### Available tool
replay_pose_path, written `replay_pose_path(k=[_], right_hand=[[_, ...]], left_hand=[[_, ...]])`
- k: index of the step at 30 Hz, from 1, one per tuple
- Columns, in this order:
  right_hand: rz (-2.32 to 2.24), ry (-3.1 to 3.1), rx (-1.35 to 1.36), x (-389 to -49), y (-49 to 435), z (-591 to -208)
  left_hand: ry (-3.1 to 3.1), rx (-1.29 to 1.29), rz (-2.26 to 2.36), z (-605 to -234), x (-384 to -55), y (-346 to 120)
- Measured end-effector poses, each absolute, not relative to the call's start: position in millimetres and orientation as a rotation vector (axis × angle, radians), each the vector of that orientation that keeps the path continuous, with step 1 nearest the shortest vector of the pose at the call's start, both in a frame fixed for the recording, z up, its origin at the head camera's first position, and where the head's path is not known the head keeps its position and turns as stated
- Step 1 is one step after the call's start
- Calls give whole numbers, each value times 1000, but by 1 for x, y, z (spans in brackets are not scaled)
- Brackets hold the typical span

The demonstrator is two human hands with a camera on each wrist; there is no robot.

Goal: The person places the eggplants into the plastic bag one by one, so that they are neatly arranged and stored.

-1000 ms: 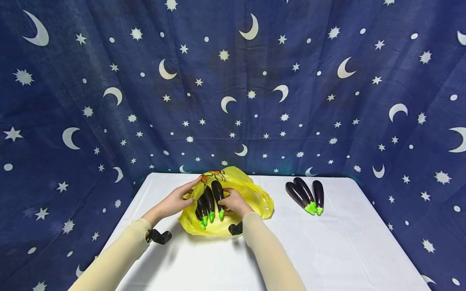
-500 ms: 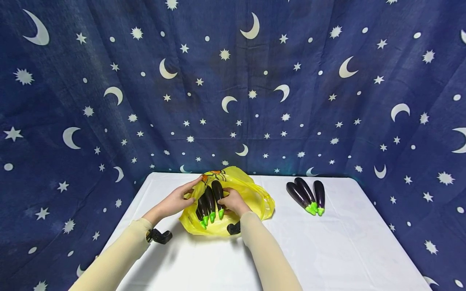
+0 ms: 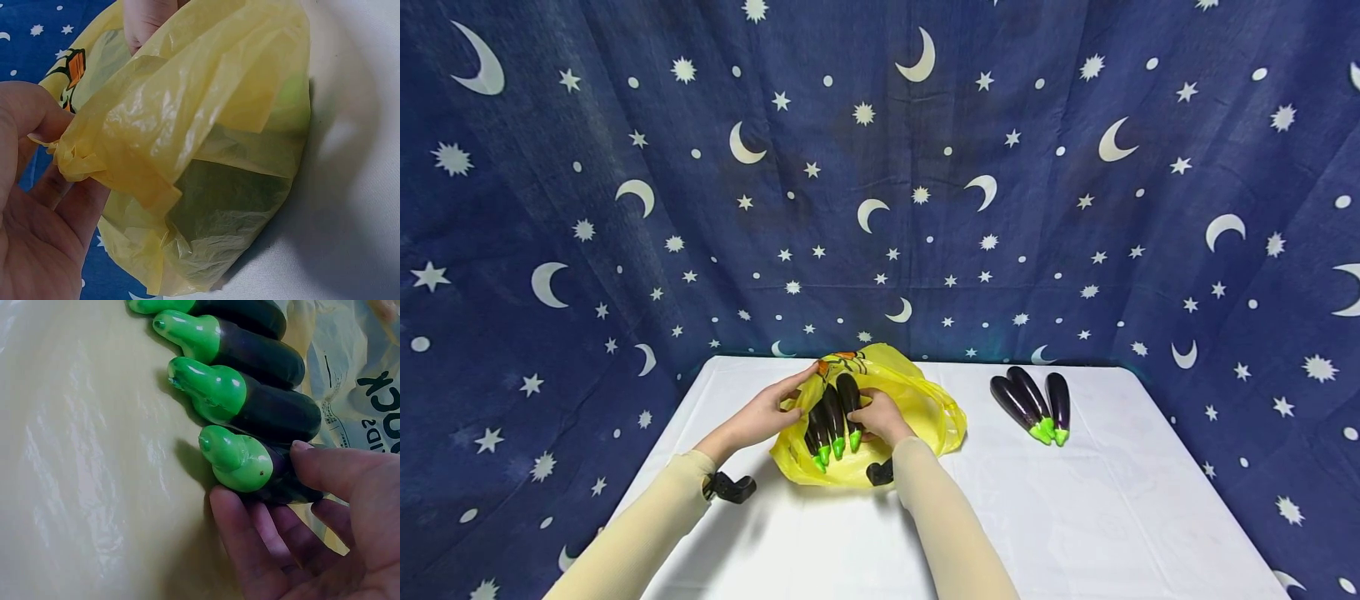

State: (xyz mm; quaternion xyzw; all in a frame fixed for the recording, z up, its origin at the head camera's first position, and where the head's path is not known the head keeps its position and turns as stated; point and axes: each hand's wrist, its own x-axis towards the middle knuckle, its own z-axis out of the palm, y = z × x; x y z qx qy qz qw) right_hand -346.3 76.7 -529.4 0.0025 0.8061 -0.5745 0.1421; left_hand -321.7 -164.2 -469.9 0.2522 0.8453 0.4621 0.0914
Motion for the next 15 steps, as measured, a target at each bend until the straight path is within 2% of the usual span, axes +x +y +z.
replay_pose_path(k=[15], right_hand=[[-1631,2359,15,-348,77,-534]], left_hand=[[2516,797,1380,-472,-323,-165]])
